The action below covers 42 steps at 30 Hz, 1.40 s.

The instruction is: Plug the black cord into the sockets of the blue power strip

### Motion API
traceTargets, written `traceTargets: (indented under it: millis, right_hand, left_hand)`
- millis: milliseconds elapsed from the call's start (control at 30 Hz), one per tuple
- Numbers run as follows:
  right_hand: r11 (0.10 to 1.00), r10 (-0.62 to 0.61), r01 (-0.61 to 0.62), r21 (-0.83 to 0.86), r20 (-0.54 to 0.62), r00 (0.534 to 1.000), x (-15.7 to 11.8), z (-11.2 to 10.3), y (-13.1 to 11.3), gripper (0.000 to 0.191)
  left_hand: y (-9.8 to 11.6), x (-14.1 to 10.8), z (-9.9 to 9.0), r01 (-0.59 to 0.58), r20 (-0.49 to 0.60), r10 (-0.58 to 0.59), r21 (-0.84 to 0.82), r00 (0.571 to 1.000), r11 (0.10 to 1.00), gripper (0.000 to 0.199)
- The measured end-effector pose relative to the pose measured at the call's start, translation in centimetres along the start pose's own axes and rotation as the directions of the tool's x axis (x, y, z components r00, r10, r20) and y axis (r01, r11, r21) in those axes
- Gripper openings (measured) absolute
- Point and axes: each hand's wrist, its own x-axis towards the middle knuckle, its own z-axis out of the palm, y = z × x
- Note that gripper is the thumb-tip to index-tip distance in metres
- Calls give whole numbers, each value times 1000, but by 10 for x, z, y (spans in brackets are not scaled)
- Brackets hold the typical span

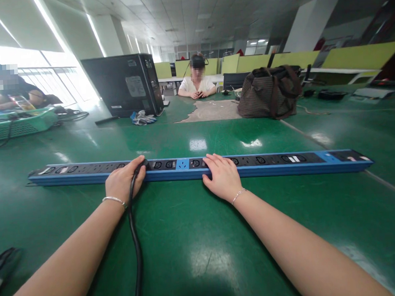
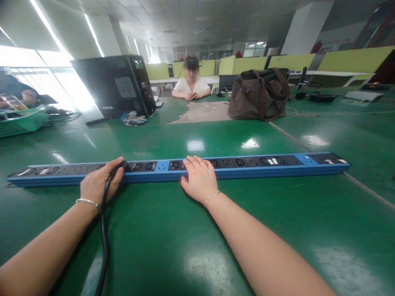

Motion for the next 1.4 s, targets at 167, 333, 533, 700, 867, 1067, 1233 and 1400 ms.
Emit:
traceTargets:
  millis: [167,333,533,700,867,1067,1233,1400]
  right_hand:
    - [1000,4,-4,-6,10,1000,0,-1,0,47]
    - [1000,-3,3,-10,5,1000,0,-1,0,47]
    - [1000,-6,6,-13,5,1000,0,-1,0,47]
    - [1000,-8,8,-13,1,1000,0,-1,0,47]
    - [1000,-9,9,-22,0,1000,0,-1,0,47]
    - [1000,-9,9,-24,-11,1000,0,-1,1,47]
    - [1000,-2,2,-17,-14,1000,0,-1,-1,46]
    - [1000,-2,2,-14,-22,1000,0,-1,-1,46]
  left_hand:
    - [4,-2,-2,-13,1,13,16,1000,1000,46]
    - [3,-4,-1,-15,-15,15,17,1000,1000,46]
    - [5,-5,-6,-33,23,33,-3,999,999,45]
    - [6,-4,-5,-2,45,2,3,999,1000,45]
    - [2,-2,6,-35,-50,34,-35,998,999,42]
    - [-7,-1,16,-73,-71,69,-56,995,996,41]
    - [-9,-1,19,-54,-81,42,-152,996,987,37]
    - [-4,-1,8,173,-180,-234,-302,955,937,41]
